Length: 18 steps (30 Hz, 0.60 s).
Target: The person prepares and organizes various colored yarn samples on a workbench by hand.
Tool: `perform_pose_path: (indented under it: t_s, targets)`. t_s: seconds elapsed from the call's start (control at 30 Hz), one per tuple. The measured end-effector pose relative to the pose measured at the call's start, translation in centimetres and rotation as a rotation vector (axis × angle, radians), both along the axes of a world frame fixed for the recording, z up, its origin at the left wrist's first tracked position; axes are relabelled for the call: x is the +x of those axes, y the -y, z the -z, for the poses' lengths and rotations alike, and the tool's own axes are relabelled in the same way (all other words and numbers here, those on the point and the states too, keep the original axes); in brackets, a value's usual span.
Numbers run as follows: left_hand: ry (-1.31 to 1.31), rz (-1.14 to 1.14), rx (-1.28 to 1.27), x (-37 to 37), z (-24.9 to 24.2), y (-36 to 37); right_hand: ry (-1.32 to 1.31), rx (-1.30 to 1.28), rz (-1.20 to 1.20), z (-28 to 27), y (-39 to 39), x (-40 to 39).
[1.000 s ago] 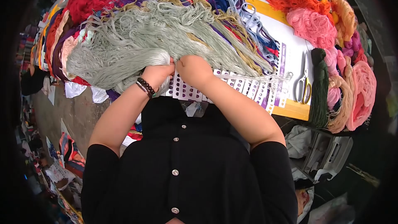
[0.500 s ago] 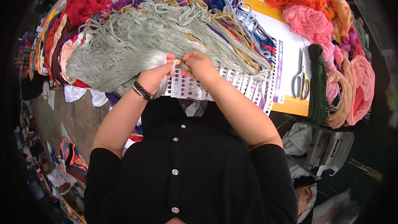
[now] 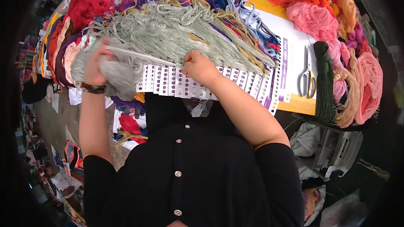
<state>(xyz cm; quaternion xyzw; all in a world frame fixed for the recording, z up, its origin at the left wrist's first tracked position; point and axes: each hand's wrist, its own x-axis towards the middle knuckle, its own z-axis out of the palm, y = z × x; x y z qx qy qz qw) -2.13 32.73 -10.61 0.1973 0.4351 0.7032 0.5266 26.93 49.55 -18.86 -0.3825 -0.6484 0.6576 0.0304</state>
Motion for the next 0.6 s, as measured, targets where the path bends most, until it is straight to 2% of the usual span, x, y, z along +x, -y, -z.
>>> perform_pose_path:
  t_s: [0.03,0.1,0.17,0.2,0.23,0.27,0.3,0.33,0.37,0.47,0.53,0.57,0.6]
  targets:
    - [0.012,0.18,0.19,-3.2,-0.1,1.0,0.0,0.019,-0.01,-0.1,0.0,0.0]
    - [-0.161,-0.467,-0.003,-2.9,-4.8,0.9,-0.008,0.039,-0.016,-0.2,0.1,0.1]
    - [-0.163,-0.541,-0.14,-5.9,-8.3,1.7,0.031,0.08,-0.019,-0.3,0.2,0.1]
    - [-0.214,-0.468,-0.213,-6.8,-10.8,2.1,0.022,0.086,-0.014,-0.4,0.2,0.1]
    - [-0.198,-0.359,-0.16,-9.1,-12.5,2.4,0.04,0.111,-0.028,-0.4,0.2,0.1]
    - [-0.156,-0.417,-0.01,-9.4,-15.1,1.5,0.057,0.139,-0.041,-0.3,0.2,0.1]
    - [-0.272,-0.55,-0.045,-7.9,-18.4,0.2,0.038,0.13,-0.018,0.2,0.3,0.0]
    - [-0.24,-0.338,0.195,-11.9,-20.9,0.4,0.041,0.152,-0.016,0.1,0.3,0.0]
    - [-0.282,-0.257,0.272,-13.3,-24.1,-0.1,0.047,0.172,-0.013,0.0,0.5,0.1]
    - [-0.395,-0.039,0.5,-12.0,-32.7,-3.3,0.065,0.216,0.005,0.6,0.5,-0.1]
    - [-0.409,0.115,0.617,-8.9,-35.1,-5.7,0.091,0.261,0.02,0.7,0.6,-0.3]
    - [-0.347,-0.082,0.518,-1.2,-34.5,-6.8,0.117,0.289,0.024,0.2,0.9,-0.3]
    - [-0.269,0.292,0.608,-3.5,-33.6,-7.8,0.127,0.331,0.024,0.2,0.9,-0.3]
